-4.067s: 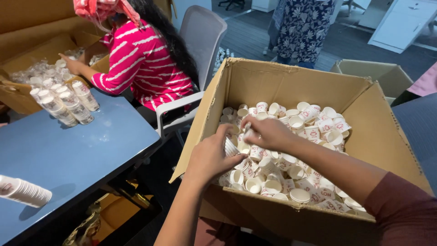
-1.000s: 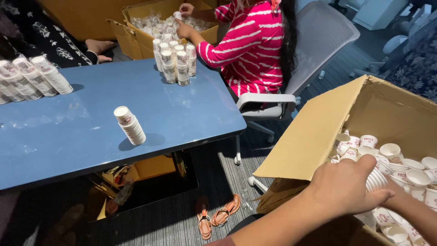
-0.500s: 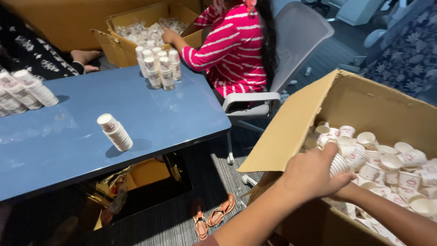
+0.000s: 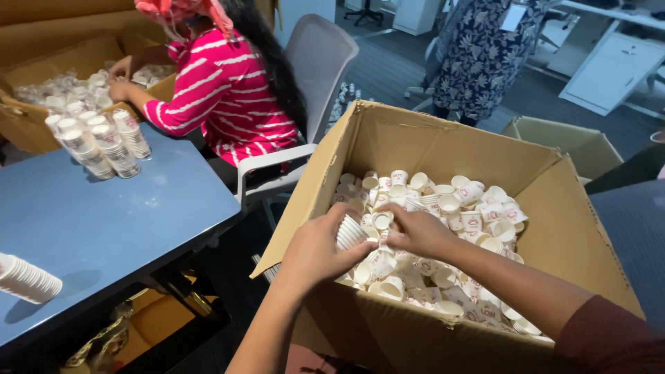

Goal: Sorting and stacking small paper cups from a cardboard box.

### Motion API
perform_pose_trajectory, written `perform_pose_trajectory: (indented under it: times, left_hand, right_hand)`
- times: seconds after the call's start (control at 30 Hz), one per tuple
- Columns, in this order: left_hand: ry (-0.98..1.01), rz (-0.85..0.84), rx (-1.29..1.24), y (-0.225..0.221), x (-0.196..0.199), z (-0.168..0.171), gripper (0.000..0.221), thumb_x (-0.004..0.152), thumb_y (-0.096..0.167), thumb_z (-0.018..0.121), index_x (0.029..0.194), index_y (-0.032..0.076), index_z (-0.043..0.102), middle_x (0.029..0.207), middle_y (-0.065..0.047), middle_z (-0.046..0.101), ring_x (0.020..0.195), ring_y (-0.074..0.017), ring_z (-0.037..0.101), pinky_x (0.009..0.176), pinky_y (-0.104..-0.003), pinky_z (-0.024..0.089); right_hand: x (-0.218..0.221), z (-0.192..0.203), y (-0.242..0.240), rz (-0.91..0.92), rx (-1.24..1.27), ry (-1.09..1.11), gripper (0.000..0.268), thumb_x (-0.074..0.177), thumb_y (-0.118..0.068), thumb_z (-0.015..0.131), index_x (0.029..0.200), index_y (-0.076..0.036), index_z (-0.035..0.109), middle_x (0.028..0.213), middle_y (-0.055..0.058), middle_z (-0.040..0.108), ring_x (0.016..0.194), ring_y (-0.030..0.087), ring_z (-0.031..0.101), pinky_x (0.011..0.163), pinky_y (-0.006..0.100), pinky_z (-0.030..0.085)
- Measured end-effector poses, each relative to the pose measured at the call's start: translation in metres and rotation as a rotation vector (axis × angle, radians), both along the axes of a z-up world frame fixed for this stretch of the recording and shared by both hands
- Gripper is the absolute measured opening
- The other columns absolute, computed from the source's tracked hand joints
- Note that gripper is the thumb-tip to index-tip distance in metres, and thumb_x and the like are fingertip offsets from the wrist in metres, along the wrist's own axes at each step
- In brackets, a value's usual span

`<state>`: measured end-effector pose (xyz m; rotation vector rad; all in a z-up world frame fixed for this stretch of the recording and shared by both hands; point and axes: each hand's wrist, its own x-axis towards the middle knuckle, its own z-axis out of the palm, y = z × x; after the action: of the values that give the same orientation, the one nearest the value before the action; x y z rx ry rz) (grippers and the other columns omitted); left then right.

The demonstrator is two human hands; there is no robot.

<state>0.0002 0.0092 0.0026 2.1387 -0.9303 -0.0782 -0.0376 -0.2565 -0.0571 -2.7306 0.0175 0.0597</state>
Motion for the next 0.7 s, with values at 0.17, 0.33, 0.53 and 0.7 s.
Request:
perform_pose_trajectory:
  times: [0.17, 0.33, 0.53, 0.7]
  left_hand:
    - [-0.094, -0.01, -0.083, -0.005, -0.004, 0.009, 0.081, 0.072, 0.054, 0.08, 0.139, 0.016, 0.054, 0.099, -0.022, 0.075, 0.094, -0.0418, 0.072, 0.079, -0.049, 0.056]
    - [-0.113, -0.064, -0.048, -0.004, 0.002, -0.013, 0.098, 0.073, 0.05, 0.078, 0.158, 0.019, 0.041, 0.105, -0.021, 0.074, 0.096, -0.0421, 0.07, 0.08, -0.05, 0.055]
    - [-0.246, -0.098, -0.025, -0.001, -0.004, -0.014, 0.079, 0.077, 0.056, 0.078, 0.14, 0.015, 0.053, 0.109, -0.022, 0.073, 0.097, -0.0416, 0.071, 0.082, -0.05, 0.055]
    - [-0.177, -0.098, 0.065, -0.002, -0.005, -0.014, 0.065, 0.081, 0.057, 0.074, 0.125, 0.013, 0.058, 0.097, -0.019, 0.074, 0.091, -0.0412, 0.07, 0.077, -0.052, 0.054]
  right_hand:
    - [-0.025, 0.05, 0.037, 0.062, 0.453, -0.462, 0.051, 0.096, -0.024, 0.068, 0.141, -0.012, 0.048, 0.096, 0.008, 0.068, 0.088, 0.021, 0.07, 0.081, 0.037, 0.056]
    - [-0.036, 0.041, 0.053, 0.318, 0.781, -0.322, 0.045, 0.103, -0.016, 0.059, 0.144, -0.005, 0.042, 0.117, 0.007, 0.067, 0.112, 0.014, 0.064, 0.098, 0.034, 0.051]
    - [-0.033, 0.025, 0.051, 0.35, 0.912, -0.062, 0.056, 0.108, -0.024, 0.05, 0.16, -0.012, 0.031, 0.105, 0.012, 0.068, 0.101, 0.016, 0.063, 0.093, 0.033, 0.051]
    - [-0.017, -0.01, 0.03, 0.237, 0.913, -0.434, 0.049, 0.113, -0.033, 0.044, 0.153, -0.007, 0.038, 0.108, 0.01, 0.074, 0.118, 0.021, 0.062, 0.116, 0.041, 0.038]
